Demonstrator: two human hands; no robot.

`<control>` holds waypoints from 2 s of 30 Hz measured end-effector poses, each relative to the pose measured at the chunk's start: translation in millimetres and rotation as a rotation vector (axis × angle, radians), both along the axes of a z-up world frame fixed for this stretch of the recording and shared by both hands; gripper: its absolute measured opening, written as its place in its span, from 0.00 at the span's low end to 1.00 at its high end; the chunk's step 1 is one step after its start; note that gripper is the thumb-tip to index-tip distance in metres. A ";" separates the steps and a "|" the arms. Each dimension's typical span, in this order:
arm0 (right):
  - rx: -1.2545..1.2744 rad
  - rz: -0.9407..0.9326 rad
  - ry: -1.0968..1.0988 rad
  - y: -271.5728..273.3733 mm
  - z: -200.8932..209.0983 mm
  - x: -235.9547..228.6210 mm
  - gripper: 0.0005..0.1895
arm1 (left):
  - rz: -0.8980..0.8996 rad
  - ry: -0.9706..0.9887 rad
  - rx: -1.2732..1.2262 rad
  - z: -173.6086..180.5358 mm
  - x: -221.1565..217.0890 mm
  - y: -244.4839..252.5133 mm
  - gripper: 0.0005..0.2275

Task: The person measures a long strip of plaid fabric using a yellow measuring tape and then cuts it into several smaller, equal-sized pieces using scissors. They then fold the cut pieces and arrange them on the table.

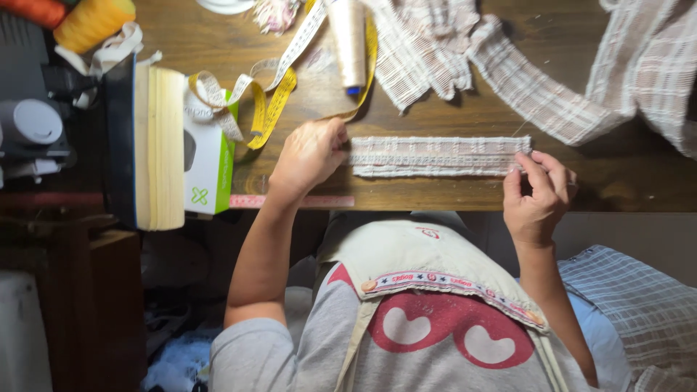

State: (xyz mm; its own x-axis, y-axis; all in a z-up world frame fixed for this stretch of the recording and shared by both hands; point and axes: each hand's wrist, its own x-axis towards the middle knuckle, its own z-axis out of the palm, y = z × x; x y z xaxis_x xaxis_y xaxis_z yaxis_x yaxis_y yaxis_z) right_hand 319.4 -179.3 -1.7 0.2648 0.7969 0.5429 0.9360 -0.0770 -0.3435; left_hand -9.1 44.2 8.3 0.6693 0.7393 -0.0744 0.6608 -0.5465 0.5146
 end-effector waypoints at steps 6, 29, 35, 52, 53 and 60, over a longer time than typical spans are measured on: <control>-0.038 -0.153 0.366 5.6 -19.0 13.7 0.21 | -0.065 -0.016 0.225 -4.4 29.6 -27.7 0.28; -0.151 -0.103 0.341 1.5 4.4 53.7 0.17 | 0.311 -0.516 0.349 -6.3 50.6 -41.4 0.08; -0.106 -0.065 -0.118 28.2 14.0 123.7 0.27 | 0.520 -0.487 0.529 -6.3 53.9 -44.4 0.07; -0.279 0.331 0.206 -4.7 108.1 168.9 0.09 | -0.486 -0.328 0.432 21.6 238.9 -28.5 0.17; -0.326 0.313 0.253 -9.2 111.9 174.1 0.08 | -0.498 -0.310 0.294 31.9 228.8 -24.0 0.15; -0.931 0.064 0.128 12.1 61.4 191.4 0.14 | 0.014 -0.327 -0.556 39.7 196.4 -30.0 0.11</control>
